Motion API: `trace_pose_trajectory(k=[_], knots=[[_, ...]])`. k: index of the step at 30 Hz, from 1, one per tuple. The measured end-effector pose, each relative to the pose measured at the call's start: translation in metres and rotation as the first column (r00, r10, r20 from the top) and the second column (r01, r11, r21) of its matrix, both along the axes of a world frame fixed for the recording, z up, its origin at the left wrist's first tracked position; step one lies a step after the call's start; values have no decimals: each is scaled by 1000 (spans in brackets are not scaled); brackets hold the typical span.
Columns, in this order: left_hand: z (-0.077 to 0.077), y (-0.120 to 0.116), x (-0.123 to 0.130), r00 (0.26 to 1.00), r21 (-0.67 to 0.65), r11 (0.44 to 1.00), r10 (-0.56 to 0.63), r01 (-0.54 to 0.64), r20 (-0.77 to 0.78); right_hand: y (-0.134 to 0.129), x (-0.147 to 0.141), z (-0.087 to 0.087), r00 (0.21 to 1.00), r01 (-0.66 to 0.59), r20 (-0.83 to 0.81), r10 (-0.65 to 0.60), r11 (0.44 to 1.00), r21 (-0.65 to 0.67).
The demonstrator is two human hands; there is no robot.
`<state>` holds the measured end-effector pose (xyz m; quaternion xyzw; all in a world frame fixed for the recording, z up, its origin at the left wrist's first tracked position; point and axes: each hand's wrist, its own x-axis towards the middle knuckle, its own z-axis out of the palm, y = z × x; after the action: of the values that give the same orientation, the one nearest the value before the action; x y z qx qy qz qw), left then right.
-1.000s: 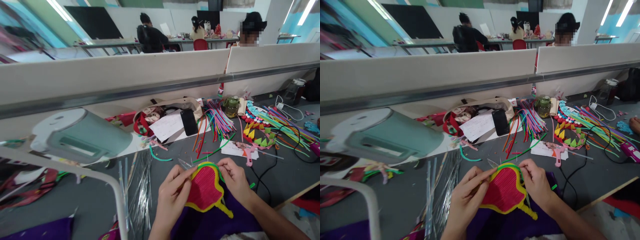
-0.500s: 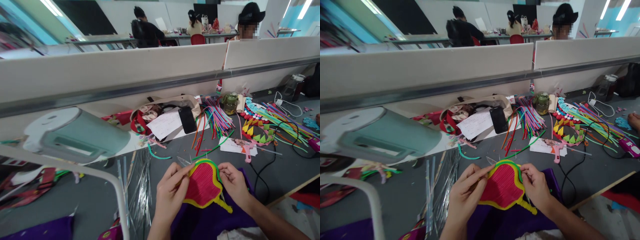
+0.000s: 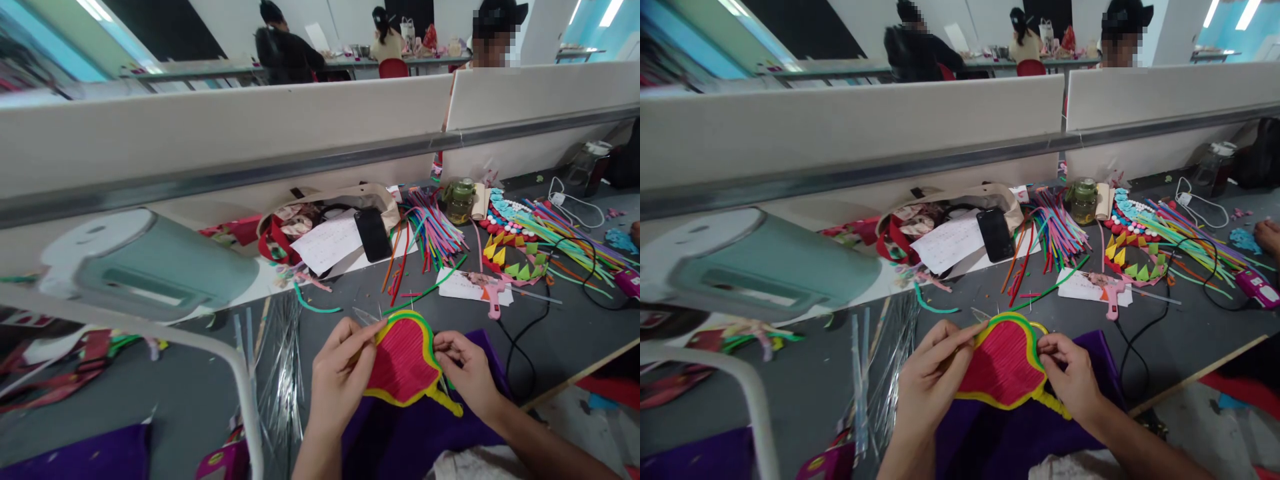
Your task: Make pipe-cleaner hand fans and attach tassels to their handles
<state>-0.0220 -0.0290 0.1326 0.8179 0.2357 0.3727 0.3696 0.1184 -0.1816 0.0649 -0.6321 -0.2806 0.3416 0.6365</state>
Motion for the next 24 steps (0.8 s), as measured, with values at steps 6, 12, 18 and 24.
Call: trace_pose_trajectory(k=[6, 12, 18, 24], knots=[[-6, 3, 0, 1000, -26, 1000, 15, -15, 20, -1, -1, -6, 997, 52, 54, -52, 999, 12], [-16, 10, -5, 996, -36, 998, -47, 49, 77, 0, -1, -6, 996, 56, 65, -61, 995, 79], [-23, 16, -8, 981, 7, 993, -115, 116, 157, -5, 3, -2, 999, 36, 16, -40, 977, 210], [-22, 18, -7, 978, 34, 991, -136, 132, 156, -10, 9, 5, 998, 10, 51, -24, 964, 264]])
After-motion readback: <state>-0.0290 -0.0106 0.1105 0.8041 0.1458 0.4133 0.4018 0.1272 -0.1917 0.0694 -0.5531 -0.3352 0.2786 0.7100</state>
